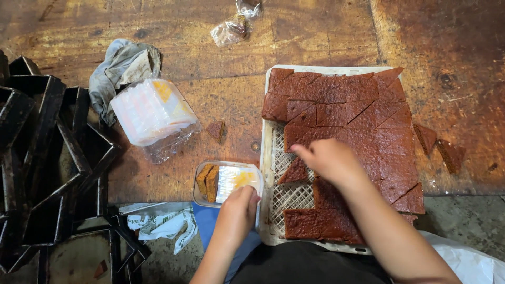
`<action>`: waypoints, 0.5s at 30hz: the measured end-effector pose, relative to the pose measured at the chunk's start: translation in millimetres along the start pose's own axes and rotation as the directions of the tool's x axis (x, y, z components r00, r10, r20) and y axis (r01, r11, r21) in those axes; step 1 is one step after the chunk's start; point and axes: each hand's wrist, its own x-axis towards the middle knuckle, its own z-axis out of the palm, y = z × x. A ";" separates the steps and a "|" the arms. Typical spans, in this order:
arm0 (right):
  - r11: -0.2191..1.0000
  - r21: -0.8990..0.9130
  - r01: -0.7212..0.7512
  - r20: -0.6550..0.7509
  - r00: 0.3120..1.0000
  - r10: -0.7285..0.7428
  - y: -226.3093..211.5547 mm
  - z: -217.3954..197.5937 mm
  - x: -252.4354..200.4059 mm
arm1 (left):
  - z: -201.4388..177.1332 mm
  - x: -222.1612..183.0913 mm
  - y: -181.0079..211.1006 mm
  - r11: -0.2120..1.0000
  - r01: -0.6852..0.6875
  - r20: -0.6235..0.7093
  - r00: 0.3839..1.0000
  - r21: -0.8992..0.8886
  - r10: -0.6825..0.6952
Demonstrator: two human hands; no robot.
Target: Wrapping triangular cake pieces in plastic film and placing them into a container.
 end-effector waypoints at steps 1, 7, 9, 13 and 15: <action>1.000 0.000 0.003 -0.001 1.000 -0.003 -1.7 16.9 10.9 | -2.5 -0.8 1.3 1.000 0.000 -0.003 1.000 0.002 0.000; 0.987 -0.015 0.160 -0.035 0.986 -0.160 14.3 62.6 28.5 | -7.9 0.5 -6.7 0.965 0.192 -0.044 0.978 -0.181 -0.203; 0.695 0.344 0.631 -0.441 0.762 -0.473 27.7 66.3 16.4 | -3.3 4.5 -7.7 0.967 0.013 -0.112 0.993 -0.253 -0.042; 0.380 0.222 0.898 -0.601 0.433 -0.672 21.9 69.3 -23.6 | -24.1 21.8 35.3 0.961 -0.005 0.067 0.997 -0.275 0.024; 0.299 0.048 0.953 -0.521 0.280 -0.806 18.1 79.1 -23.2 | -31.5 27.7 50.4 0.947 -0.070 -0.068 0.996 -0.314 0.051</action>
